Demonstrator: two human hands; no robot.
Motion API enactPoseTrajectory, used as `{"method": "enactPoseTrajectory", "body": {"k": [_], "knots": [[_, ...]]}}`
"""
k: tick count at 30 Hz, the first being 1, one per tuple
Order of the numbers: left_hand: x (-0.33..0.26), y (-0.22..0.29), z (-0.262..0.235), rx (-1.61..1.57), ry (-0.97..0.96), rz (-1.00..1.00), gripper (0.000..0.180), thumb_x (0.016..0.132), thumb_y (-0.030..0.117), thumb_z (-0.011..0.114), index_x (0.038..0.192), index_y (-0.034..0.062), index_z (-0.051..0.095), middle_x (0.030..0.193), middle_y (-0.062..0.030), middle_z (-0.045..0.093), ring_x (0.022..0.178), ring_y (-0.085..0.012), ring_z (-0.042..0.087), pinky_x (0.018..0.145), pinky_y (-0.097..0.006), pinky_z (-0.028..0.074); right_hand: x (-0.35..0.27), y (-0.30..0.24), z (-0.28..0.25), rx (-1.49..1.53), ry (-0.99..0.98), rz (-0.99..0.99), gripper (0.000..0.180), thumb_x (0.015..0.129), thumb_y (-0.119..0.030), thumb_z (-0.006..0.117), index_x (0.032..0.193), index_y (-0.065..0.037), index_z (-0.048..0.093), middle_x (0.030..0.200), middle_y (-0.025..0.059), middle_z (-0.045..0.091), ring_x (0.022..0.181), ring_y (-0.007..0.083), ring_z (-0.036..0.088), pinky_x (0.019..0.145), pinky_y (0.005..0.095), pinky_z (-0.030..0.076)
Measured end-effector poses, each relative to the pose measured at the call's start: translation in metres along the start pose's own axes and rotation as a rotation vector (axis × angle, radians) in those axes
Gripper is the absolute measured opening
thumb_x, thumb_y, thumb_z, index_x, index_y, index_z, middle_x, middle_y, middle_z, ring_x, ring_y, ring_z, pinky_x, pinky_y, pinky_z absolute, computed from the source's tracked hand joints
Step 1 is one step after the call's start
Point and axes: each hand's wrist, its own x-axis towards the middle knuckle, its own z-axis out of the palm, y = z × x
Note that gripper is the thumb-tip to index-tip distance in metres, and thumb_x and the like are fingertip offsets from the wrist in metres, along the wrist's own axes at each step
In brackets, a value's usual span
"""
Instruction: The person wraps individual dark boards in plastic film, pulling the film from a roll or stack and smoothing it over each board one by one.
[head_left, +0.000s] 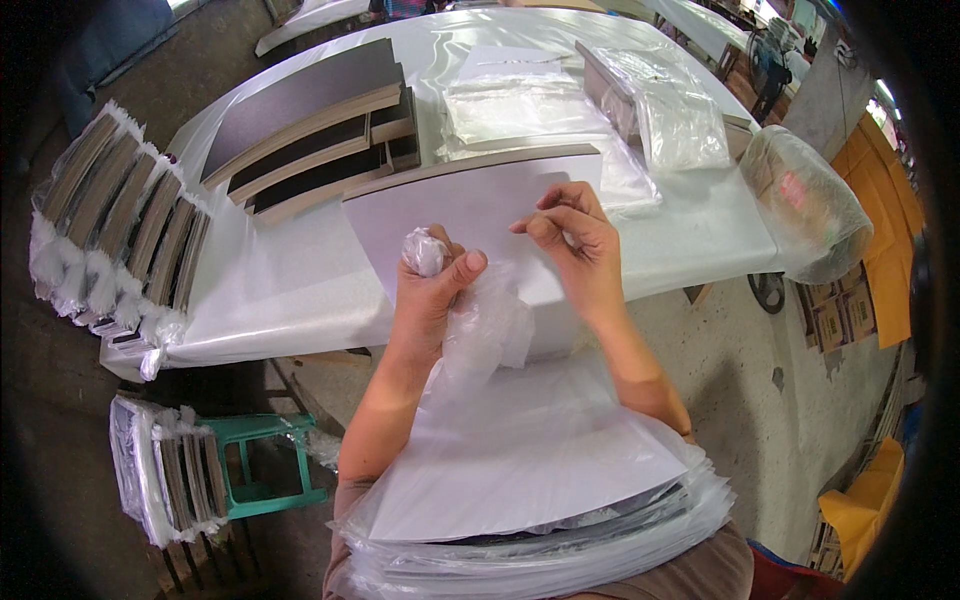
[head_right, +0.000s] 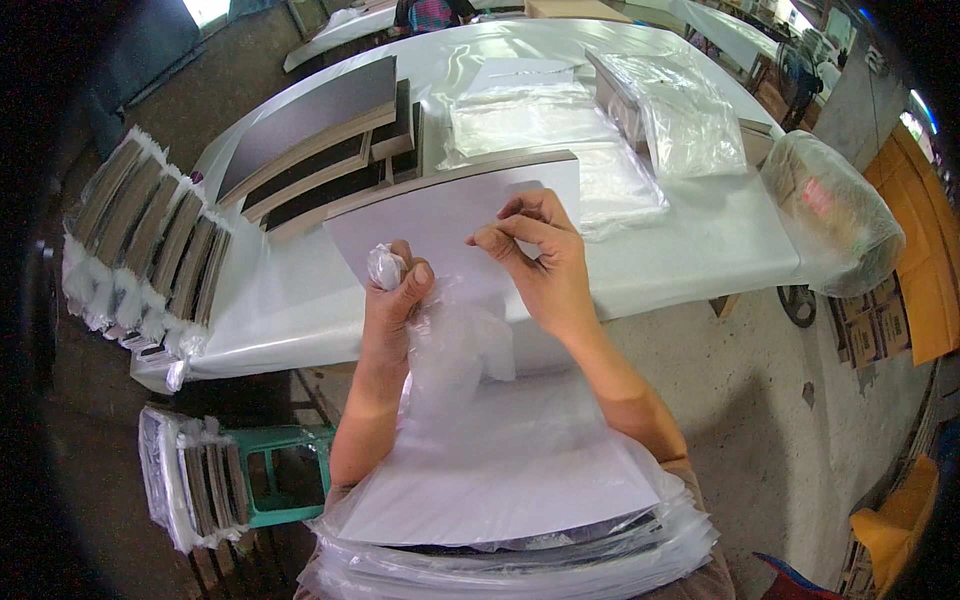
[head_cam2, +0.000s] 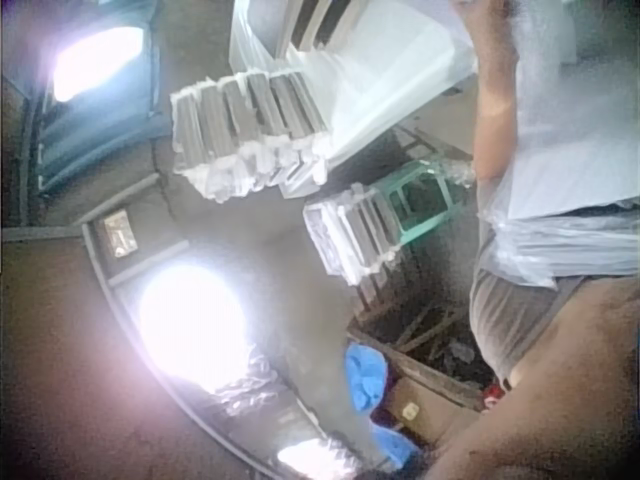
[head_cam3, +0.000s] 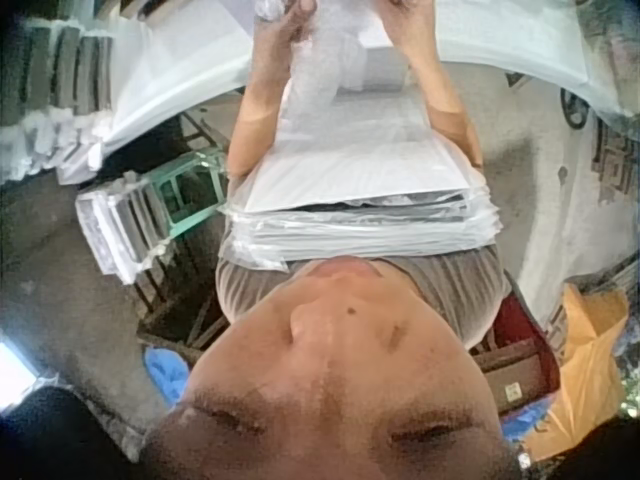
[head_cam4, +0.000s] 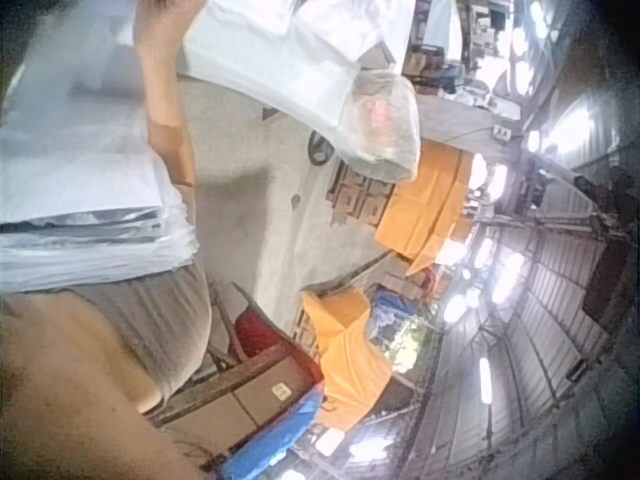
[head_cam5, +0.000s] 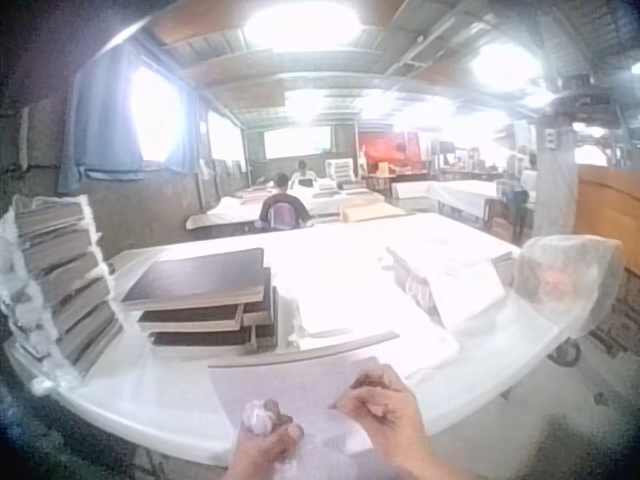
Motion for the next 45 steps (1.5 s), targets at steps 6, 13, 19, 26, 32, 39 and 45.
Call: {"method": "enactPoseTrajectory", "body": {"k": [6, 13, 19, 26, 32, 39, 45], "knots": [[0.001, -0.006, 0.008, -0.066, 0.038, 0.159, 0.033, 0.066, 0.010, 0.072, 0.067, 0.0117, 0.038, 0.056, 0.0052, 0.040, 0.048, -0.0038, 0.039, 0.041, -0.019, 0.033, -0.011, -0.011, 0.007, 0.100, -0.200, 0.166, 0.019, 0.073, -0.022, 0.065, 0.081, -0.007, 0.056, 0.092, 0.0017, 0.045, 0.077, 0.0094, 0.047, 0.062, 0.0192, 0.040], [-0.007, 0.002, 0.006, 0.535, -0.254, 0.089, 0.019, 0.067, 0.005, 0.068, 0.076, 0.0020, 0.051, 0.060, 0.0028, 0.046, 0.051, -0.0079, 0.043, 0.049, -0.021, 0.038, -0.003, -0.010, -0.014, 0.807, -0.204, 0.570, 0.023, 0.082, -0.024, 0.056, 0.094, -0.008, 0.047, 0.070, 0.0012, 0.049, 0.052, 0.0087, 0.047, 0.047, 0.0211, 0.040], [-0.006, 0.003, -0.007, 0.549, -0.098, 0.419, 0.007, 0.076, 0.005, 0.058, 0.081, 0.0004, 0.057, 0.087, -0.0079, 0.053, 0.079, -0.0143, 0.050, 0.068, -0.026, 0.041, -0.021, -0.008, -0.012, 0.798, -0.555, 0.577, 0.043, 0.076, -0.025, 0.063, 0.109, -0.003, 0.046, 0.079, 0.0058, 0.057, 0.053, 0.0106, 0.054, 0.046, 0.0200, 0.043], [-0.011, 0.011, -0.101, 0.032, 0.565, 0.175, 0.038, 0.087, 0.032, 0.035, 0.109, 0.0052, 0.051, 0.098, -0.0100, 0.054, 0.092, -0.0189, 0.051, 0.078, -0.033, 0.043, -0.017, -0.018, -0.023, 0.732, -1.449, -0.384, 0.057, 0.067, -0.029, 0.069, 0.114, -0.002, 0.050, 0.103, 0.0134, 0.056, 0.071, 0.0109, 0.056, 0.058, 0.0191, 0.044], [-0.023, -0.022, -0.075, 0.171, -0.733, -0.129, 0.052, 0.071, 0.029, 0.064, 0.112, 0.0020, 0.048, 0.096, -0.0070, 0.054, 0.081, -0.0181, 0.053, 0.073, -0.028, 0.043, -0.028, -0.023, -0.056, 0.641, -0.825, 0.186, 0.060, 0.064, -0.023, 0.070, 0.116, -0.003, 0.047, 0.103, 0.0121, 0.056, 0.075, 0.0112, 0.056, 0.061, 0.0188, 0.043], [-0.043, -0.012, -0.088, 0.287, -0.724, -0.198, 0.052, 0.065, 0.021, 0.067, 0.110, 0.0023, 0.049, 0.091, -0.0062, 0.054, 0.079, -0.0167, 0.053, 0.071, -0.026, 0.042, -0.023, -0.023, -0.072, 0.769, -0.457, 0.313, 0.064, 0.061, -0.016, 0.071, 0.119, -0.005, 0.044, 0.103, 0.0105, 0.055, 0.079, 0.0117, 0.055, 0.063, 0.0186, 0.043], [-0.042, -0.006, -0.101, 0.323, -0.198, -0.010, 0.051, 0.062, 0.014, 0.068, 0.108, 0.0029, 0.050, 0.088, -0.0057, 0.054, 0.078, -0.0154, 0.052, 0.069, -0.025, 0.042, 0.003, -0.036, -0.068, 0.937, -0.317, 0.268, 0.069, 0.059, -0.010, 0.071, 0.121, -0.006, 0.041, 0.102, 0.0092, 0.055, 0.082, 0.0120, 0.054, 0.066, 0.0184, 0.042]]}}
